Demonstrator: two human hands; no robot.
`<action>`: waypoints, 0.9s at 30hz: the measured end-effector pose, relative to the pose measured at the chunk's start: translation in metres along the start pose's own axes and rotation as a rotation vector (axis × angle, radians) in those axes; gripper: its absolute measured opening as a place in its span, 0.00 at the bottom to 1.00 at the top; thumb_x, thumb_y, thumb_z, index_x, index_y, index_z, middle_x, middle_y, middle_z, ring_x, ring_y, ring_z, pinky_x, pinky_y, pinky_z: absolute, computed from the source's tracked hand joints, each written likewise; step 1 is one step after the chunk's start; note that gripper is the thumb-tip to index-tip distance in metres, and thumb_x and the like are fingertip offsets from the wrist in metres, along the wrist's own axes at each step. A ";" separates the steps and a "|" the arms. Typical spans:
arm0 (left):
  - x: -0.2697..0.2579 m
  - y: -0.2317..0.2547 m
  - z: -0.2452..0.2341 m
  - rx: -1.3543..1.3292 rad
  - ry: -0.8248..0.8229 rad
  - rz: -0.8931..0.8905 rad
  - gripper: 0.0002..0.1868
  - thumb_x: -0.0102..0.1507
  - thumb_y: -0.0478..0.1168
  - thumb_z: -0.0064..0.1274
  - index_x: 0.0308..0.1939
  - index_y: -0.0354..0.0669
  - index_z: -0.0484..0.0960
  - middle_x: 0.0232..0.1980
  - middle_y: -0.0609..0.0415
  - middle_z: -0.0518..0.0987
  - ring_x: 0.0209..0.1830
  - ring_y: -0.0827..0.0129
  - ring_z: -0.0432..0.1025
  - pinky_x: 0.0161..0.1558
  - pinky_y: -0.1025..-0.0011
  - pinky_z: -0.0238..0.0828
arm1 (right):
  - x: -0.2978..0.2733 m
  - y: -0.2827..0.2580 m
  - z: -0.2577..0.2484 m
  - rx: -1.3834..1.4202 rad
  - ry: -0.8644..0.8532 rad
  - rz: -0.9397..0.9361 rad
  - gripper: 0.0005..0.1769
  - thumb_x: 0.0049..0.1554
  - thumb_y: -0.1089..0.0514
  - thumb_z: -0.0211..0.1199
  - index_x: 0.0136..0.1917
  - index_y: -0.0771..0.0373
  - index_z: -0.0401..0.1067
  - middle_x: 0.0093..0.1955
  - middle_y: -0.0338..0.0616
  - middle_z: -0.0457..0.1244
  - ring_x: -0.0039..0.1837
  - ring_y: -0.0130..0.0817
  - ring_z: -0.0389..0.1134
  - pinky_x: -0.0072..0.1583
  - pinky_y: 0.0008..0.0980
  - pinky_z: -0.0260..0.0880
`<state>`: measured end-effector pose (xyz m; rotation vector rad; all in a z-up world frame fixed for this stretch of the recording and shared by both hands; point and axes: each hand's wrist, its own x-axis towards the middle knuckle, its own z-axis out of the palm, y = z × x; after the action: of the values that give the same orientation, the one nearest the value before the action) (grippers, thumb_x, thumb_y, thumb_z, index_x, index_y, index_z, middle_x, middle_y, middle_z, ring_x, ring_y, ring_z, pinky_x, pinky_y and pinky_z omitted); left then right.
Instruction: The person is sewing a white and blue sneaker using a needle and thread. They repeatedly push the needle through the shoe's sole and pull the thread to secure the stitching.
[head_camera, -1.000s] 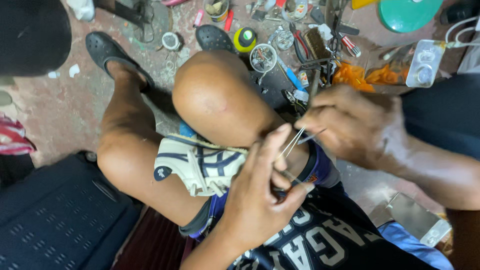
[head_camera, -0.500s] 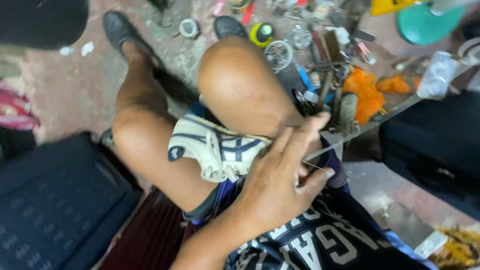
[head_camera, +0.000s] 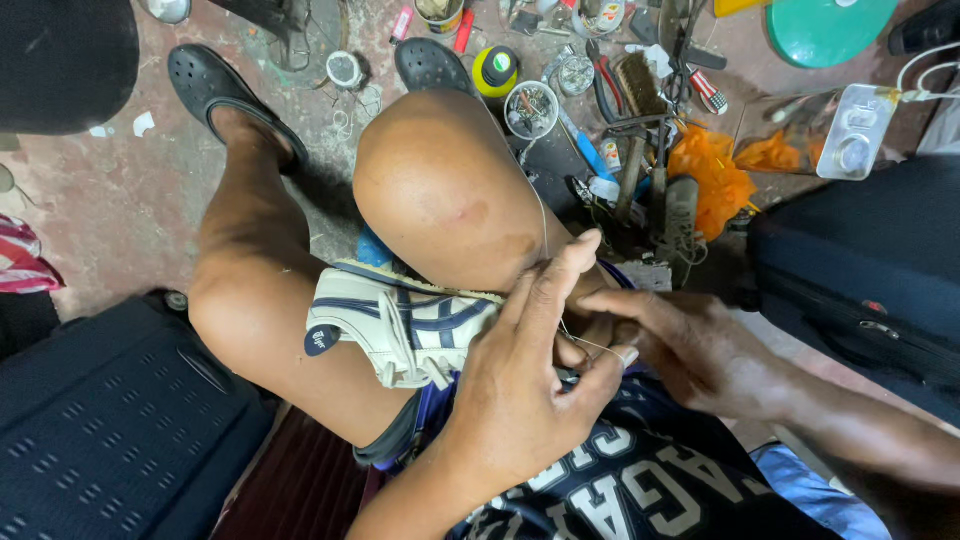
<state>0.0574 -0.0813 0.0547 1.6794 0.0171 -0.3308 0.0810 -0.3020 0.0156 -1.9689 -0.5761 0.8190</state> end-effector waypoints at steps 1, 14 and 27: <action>0.000 -0.001 0.001 0.008 -0.006 -0.005 0.43 0.60 0.33 0.64 0.77 0.43 0.61 0.63 0.46 0.77 0.35 0.70 0.77 0.33 0.75 0.77 | 0.000 -0.001 0.002 0.052 -0.014 0.038 0.30 0.56 0.69 0.57 0.72 0.59 0.62 0.44 0.38 0.70 0.43 0.29 0.73 0.46 0.31 0.73; -0.073 -0.039 -0.048 0.214 0.814 -0.220 0.08 0.65 0.26 0.47 0.42 0.38 0.80 0.48 0.51 0.79 0.32 0.72 0.74 0.30 0.75 0.68 | 0.000 0.024 -0.001 0.890 0.154 0.201 0.26 0.63 0.57 0.59 0.73 0.66 0.67 0.40 0.35 0.58 0.40 0.22 0.58 0.43 0.25 0.59; -0.075 -0.130 -0.090 0.142 -0.012 -0.077 0.11 0.55 0.26 0.54 0.41 0.36 0.84 0.39 0.46 0.84 0.39 0.62 0.78 0.44 0.69 0.74 | 0.016 0.007 0.038 0.324 0.032 0.132 0.35 0.42 0.62 0.81 0.63 0.60 0.73 0.33 0.24 0.52 0.34 0.14 0.49 0.36 0.19 0.49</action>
<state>-0.0221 0.0386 -0.0459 1.8201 0.0508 -0.4077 0.0643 -0.2730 -0.0105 -1.7307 -0.2755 0.9001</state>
